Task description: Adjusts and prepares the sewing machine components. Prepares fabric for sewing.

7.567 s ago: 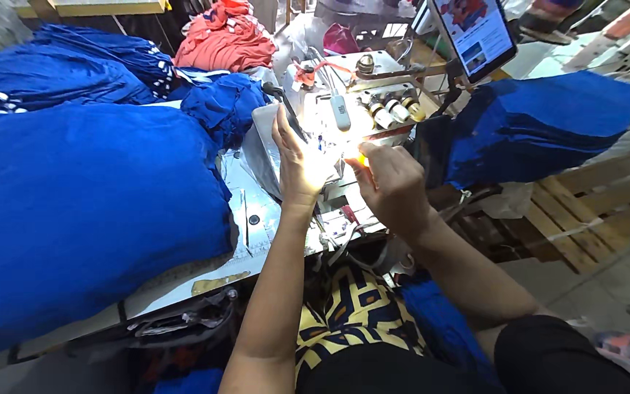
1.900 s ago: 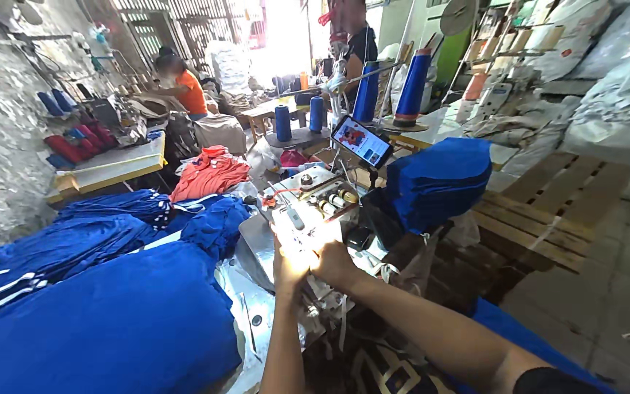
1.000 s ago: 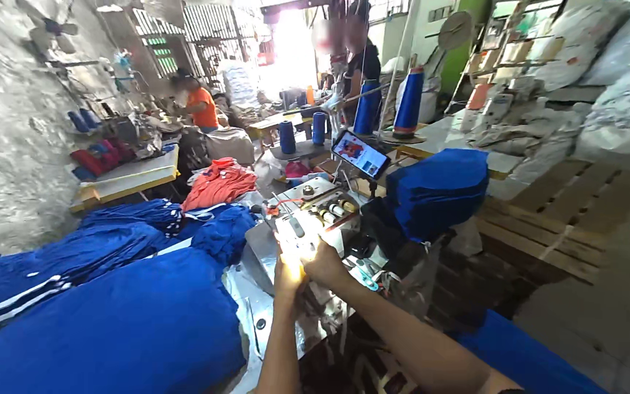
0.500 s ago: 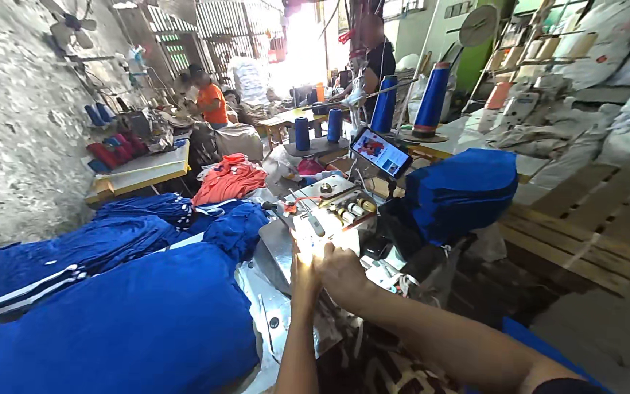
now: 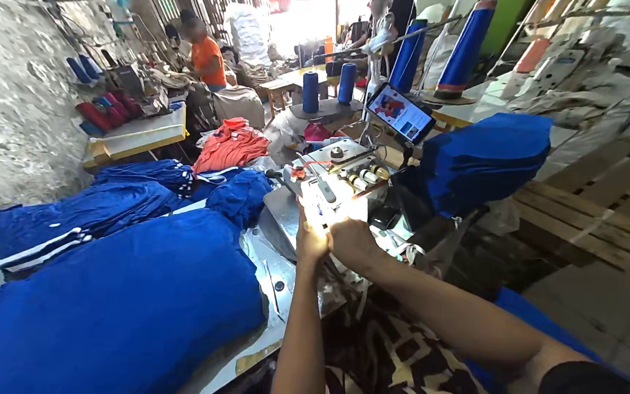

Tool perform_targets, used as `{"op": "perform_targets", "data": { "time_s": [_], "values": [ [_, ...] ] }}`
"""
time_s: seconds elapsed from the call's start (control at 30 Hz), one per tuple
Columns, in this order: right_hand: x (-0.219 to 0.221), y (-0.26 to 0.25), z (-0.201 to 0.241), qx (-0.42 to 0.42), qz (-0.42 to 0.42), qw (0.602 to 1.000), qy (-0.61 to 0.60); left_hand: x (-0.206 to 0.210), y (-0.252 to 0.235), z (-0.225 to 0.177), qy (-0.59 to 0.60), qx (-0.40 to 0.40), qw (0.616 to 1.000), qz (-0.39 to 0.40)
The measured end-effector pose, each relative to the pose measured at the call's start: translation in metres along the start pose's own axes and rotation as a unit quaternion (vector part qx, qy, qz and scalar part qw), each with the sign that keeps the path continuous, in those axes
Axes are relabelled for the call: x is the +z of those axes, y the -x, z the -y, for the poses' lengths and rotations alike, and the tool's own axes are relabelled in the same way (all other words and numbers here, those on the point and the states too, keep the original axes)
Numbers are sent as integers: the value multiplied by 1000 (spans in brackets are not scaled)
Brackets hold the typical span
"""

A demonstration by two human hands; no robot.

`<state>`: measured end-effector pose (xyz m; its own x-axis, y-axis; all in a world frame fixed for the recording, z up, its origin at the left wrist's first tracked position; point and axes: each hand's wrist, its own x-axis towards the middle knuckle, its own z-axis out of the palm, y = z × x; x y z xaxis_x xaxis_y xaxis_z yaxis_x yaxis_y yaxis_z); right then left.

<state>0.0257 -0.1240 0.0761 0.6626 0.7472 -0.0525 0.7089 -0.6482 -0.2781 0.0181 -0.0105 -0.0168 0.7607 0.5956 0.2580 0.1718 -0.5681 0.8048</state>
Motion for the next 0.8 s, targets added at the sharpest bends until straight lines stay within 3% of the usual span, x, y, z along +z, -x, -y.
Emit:
{"op": "perform_targets", "data": {
  "time_s": [0.1,0.17,0.23,0.3,0.37,0.43,0.6,0.73,0.8],
  "values": [
    [0,-1,1,48,-19,993,-108,-18,9,-22,3,-11,999,33],
    [1,-4,-4,99,-43,962,-250,-20,9,-27,-17,-31,998,43],
    [8,-8,-10,150,-80,889,-426,-15,8,-22,-18,-23,999,18],
    [11,-7,-10,186,-86,769,-606,-16,9,-23,-34,-26,999,26],
    [-1,-4,-8,218,-63,666,-710,-17,9,-26,-44,-22,998,25],
    [-7,-2,-6,236,-61,610,-754,-16,8,-26,-59,-25,998,30],
    [-13,2,-1,246,-30,554,-795,-19,11,-32,-91,-4,995,30],
    [-13,-1,5,273,-27,459,-845,-15,17,-29,-17,5,1000,1],
    [-13,-1,13,268,-34,430,-861,-11,23,-27,45,-43,998,-14]
  ]
}}
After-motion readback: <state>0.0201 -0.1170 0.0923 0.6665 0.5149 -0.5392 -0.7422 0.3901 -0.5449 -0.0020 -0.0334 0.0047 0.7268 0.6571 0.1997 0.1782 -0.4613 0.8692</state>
